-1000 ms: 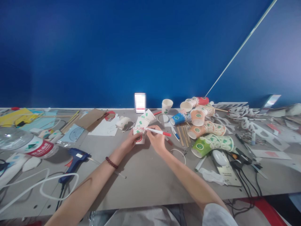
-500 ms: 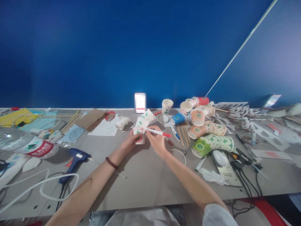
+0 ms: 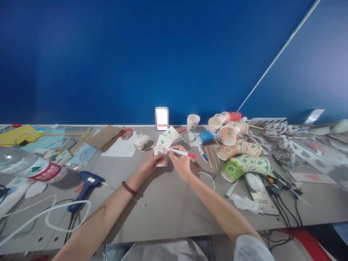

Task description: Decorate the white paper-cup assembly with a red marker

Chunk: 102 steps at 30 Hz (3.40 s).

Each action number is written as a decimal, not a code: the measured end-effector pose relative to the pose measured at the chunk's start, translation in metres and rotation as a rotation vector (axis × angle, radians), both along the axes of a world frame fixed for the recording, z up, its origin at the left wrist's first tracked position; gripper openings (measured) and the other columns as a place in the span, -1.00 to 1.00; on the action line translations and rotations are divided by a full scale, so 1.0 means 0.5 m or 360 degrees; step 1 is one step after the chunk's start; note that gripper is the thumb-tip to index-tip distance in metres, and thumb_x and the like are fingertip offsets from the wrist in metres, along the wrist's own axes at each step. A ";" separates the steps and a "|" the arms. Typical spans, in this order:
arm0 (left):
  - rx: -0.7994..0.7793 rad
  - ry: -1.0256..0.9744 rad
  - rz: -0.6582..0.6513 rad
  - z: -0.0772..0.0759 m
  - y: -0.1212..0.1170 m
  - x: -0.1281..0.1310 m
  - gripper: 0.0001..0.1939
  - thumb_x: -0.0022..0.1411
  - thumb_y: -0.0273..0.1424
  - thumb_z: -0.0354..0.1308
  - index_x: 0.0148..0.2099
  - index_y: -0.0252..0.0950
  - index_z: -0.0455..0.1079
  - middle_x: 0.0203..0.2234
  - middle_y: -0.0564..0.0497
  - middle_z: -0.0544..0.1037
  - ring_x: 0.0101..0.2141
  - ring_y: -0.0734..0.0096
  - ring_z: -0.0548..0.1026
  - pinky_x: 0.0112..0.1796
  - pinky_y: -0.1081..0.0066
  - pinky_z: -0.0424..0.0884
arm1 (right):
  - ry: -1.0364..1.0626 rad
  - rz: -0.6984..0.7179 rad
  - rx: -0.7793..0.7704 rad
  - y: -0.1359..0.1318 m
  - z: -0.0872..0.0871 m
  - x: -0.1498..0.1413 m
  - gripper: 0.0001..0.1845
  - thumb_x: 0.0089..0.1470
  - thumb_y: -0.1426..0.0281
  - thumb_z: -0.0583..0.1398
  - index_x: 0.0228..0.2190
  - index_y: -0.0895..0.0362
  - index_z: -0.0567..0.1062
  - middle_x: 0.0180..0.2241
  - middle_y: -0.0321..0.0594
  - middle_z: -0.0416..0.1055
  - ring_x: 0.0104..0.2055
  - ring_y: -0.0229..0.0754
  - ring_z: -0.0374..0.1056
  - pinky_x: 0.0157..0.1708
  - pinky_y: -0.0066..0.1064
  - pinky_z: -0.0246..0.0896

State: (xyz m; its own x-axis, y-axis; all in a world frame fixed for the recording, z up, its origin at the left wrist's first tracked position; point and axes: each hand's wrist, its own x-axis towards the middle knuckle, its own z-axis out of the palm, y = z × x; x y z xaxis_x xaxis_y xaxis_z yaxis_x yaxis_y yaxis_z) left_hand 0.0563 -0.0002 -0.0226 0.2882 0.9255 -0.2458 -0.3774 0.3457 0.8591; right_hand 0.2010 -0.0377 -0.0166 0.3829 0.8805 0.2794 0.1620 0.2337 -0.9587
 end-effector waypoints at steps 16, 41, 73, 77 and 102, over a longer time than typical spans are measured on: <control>-0.0035 0.0011 0.0006 -0.002 0.001 0.000 -0.47 -0.08 -0.46 0.51 -0.05 -0.32 0.41 -0.21 -0.12 0.63 -0.24 0.26 0.58 -0.16 0.28 0.47 | -0.0017 -0.0012 -0.0002 -0.001 0.000 -0.001 -0.80 0.02 0.21 0.30 -0.38 0.08 0.58 -0.37 -0.21 0.57 -0.36 -0.13 0.46 -0.32 -0.29 0.40; -0.0083 -0.0141 -0.0006 0.007 0.000 -0.002 -0.54 -0.01 -0.46 0.43 -0.03 -0.32 0.42 -0.20 -0.09 0.62 -0.24 0.31 0.57 -0.16 0.33 0.45 | 0.0154 0.0000 0.0051 0.000 0.001 -0.005 -0.69 0.03 0.08 0.32 -0.38 0.06 0.52 -0.35 -0.18 0.59 -0.31 -0.08 0.49 -0.28 -0.24 0.46; -0.0052 -0.0065 -0.0025 0.017 -0.003 -0.006 -0.64 -0.01 -0.48 0.37 -0.12 -0.29 0.45 -0.29 -0.01 0.61 -0.28 0.35 0.54 -0.22 0.36 0.45 | -0.0026 0.0031 0.0049 -0.003 -0.006 -0.001 -0.78 0.11 0.17 0.30 -0.32 0.07 0.58 -0.29 -0.17 0.61 -0.26 -0.08 0.51 -0.24 -0.25 0.44; -0.0060 -0.0082 -0.0023 0.018 -0.004 -0.006 -0.65 -0.01 -0.50 0.36 -0.12 -0.31 0.45 -0.28 -0.04 0.62 -0.27 0.34 0.55 -0.20 0.35 0.46 | -0.0049 0.0016 0.0048 -0.002 -0.006 -0.001 -0.77 0.09 0.17 0.31 -0.35 0.07 0.57 -0.31 -0.18 0.61 -0.27 -0.08 0.51 -0.25 -0.25 0.44; -0.0096 -0.0097 -0.0013 0.012 0.000 -0.007 -0.59 -0.02 -0.47 0.36 -0.07 -0.37 0.46 -0.27 -0.06 0.62 -0.22 0.25 0.55 -0.14 0.31 0.43 | 0.0049 0.0056 0.0063 0.002 -0.005 0.001 -0.81 0.03 0.20 0.33 -0.39 0.06 0.56 -0.30 -0.14 0.63 -0.27 -0.03 0.55 -0.27 -0.21 0.49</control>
